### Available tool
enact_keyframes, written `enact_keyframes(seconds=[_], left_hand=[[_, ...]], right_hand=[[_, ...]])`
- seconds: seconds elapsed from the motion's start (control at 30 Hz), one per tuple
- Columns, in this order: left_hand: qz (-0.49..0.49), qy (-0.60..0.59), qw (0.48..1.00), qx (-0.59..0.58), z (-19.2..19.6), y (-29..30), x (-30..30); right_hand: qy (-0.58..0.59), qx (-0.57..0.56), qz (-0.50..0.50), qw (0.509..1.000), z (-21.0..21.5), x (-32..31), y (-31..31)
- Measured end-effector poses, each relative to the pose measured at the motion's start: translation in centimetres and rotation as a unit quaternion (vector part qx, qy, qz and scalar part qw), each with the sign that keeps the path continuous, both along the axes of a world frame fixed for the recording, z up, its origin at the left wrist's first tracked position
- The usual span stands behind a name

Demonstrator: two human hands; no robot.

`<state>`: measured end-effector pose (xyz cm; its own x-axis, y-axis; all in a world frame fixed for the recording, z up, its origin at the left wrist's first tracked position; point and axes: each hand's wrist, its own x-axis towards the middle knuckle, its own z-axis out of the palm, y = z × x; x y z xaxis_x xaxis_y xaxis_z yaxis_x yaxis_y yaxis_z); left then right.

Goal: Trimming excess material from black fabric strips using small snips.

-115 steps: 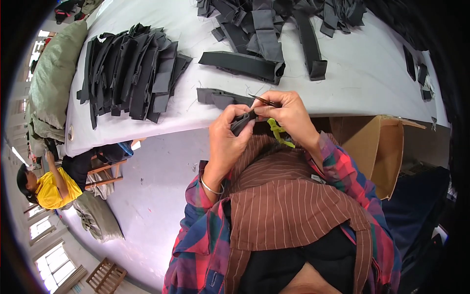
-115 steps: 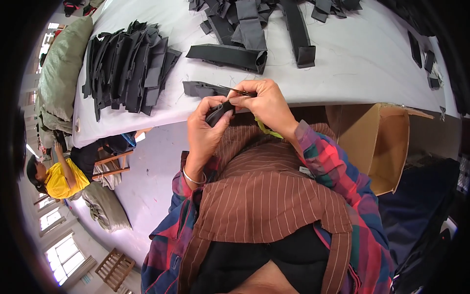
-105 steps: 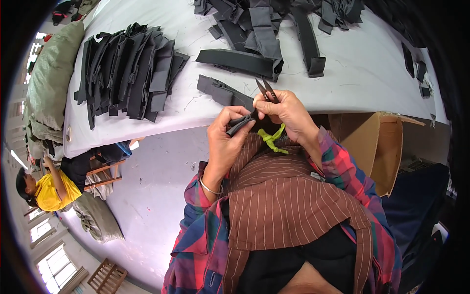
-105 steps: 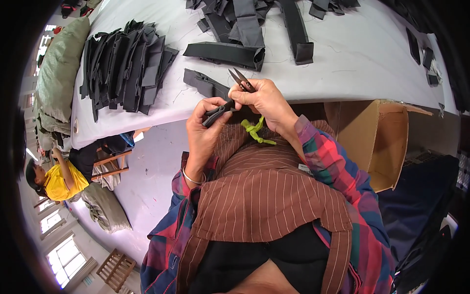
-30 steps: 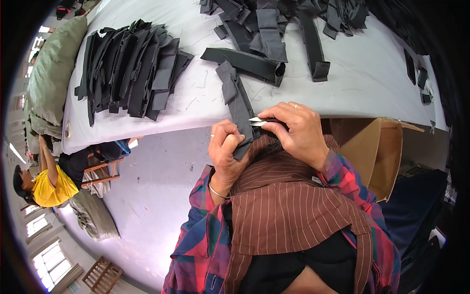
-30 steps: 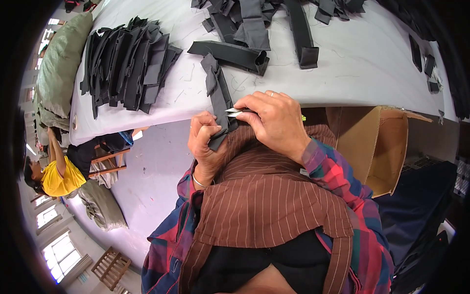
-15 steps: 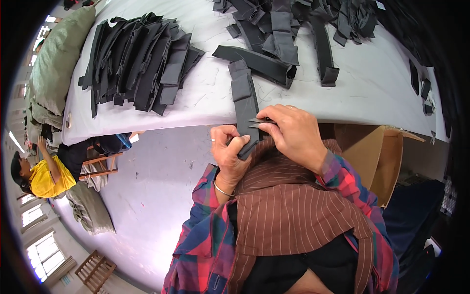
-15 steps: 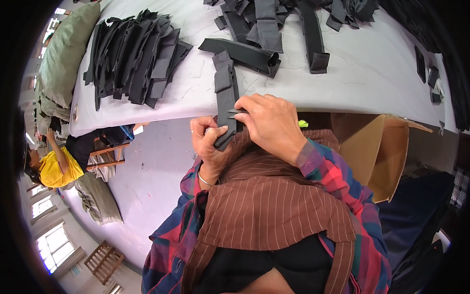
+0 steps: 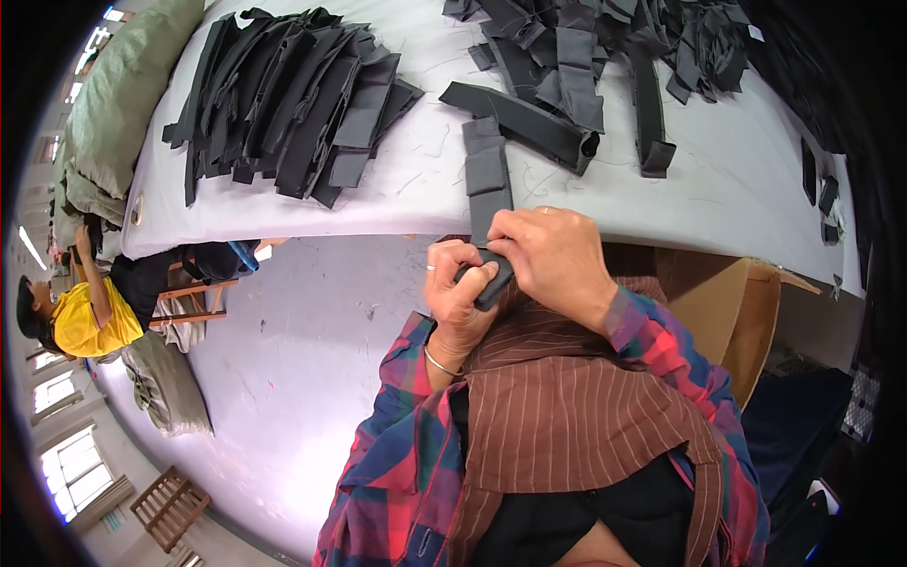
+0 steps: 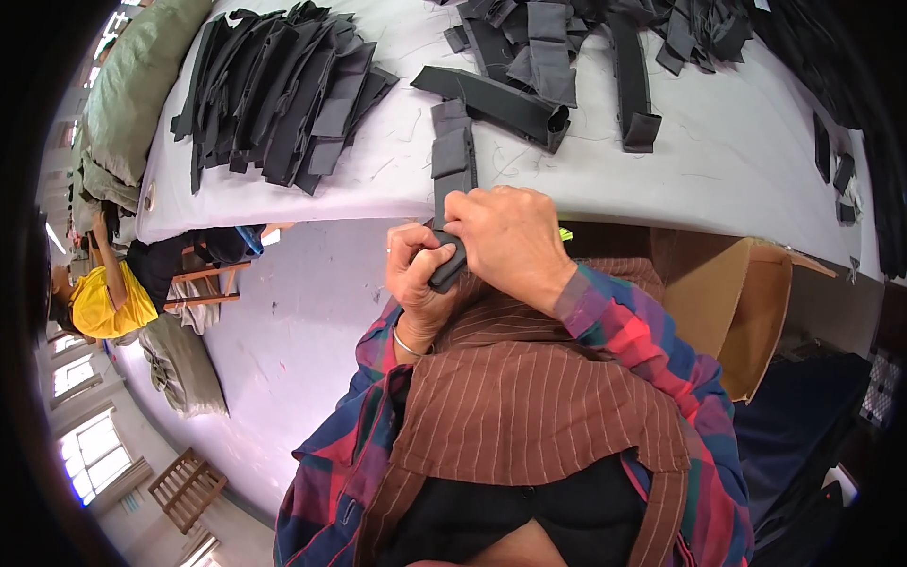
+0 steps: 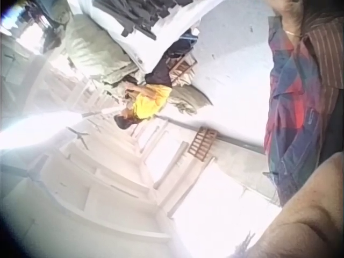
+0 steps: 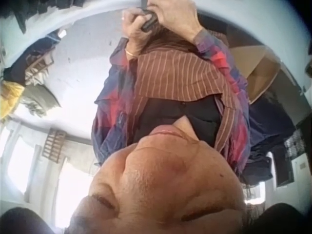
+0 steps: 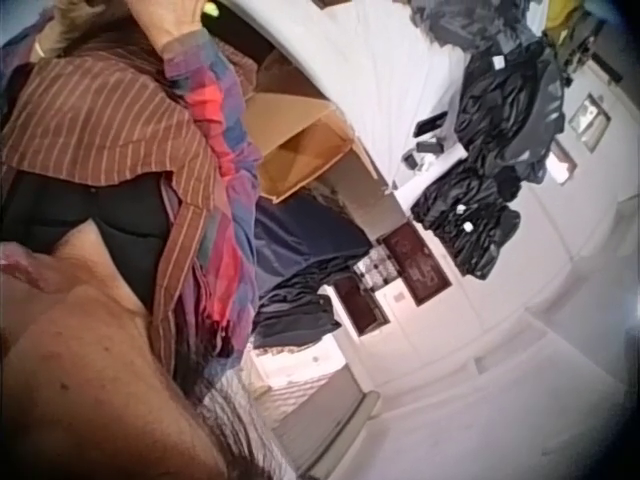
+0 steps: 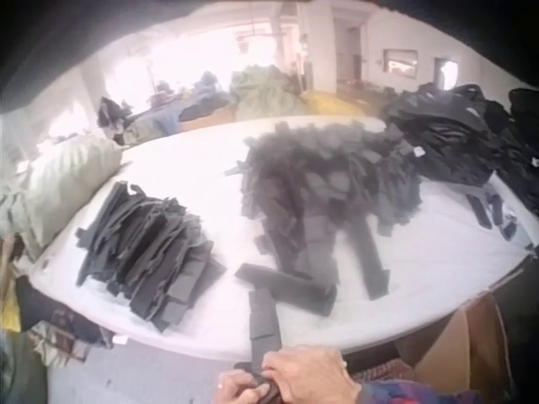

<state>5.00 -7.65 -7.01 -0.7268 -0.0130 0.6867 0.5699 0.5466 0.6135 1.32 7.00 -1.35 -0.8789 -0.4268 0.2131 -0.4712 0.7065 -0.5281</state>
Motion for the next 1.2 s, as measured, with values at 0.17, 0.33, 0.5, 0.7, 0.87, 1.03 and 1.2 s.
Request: enact_keyframes(seconds=[0.17, 0.33, 0.5, 0.7, 0.87, 1.03, 1.2], left_hand=[[-0.018, 0.047, 0.99, 0.132, 6.1, -0.4, -0.2], [0.021, -0.214, 0.817, 0.535, 2.3, -0.7, -0.8], [-0.052, -0.378, 0.736, 0.559, 2.5, 0.6, -0.5], [-0.154, -0.43, 0.723, 0.518, 3.7, 0.4, -0.7], [-0.239, -0.512, 0.611, 0.554, 2.3, -0.6, -0.7], [-0.232, -0.538, 0.626, 0.515, 1.2, -0.1, -2.4], [-0.226, -0.564, 0.658, 0.445, 1.2, 0.9, -4.0]], right_hand=[[-0.065, -0.264, -0.075, 0.959, 3.9, 0.1, 1.2], [-0.101, -0.376, -0.096, 0.916, 4.2, -0.2, 2.3], [-0.098, -0.273, -0.032, 0.957, 1.5, 1.3, 2.3], [-0.035, -0.175, 0.02, 0.984, -0.3, 2.0, 1.3], [0.007, -0.165, -0.028, 0.986, -1.2, 2.4, 1.9], [-0.11, -0.314, -0.036, 0.942, -1.9, 2.3, 3.2], [-0.234, -0.384, -0.077, 0.89, -2.2, 1.2, 4.1]])
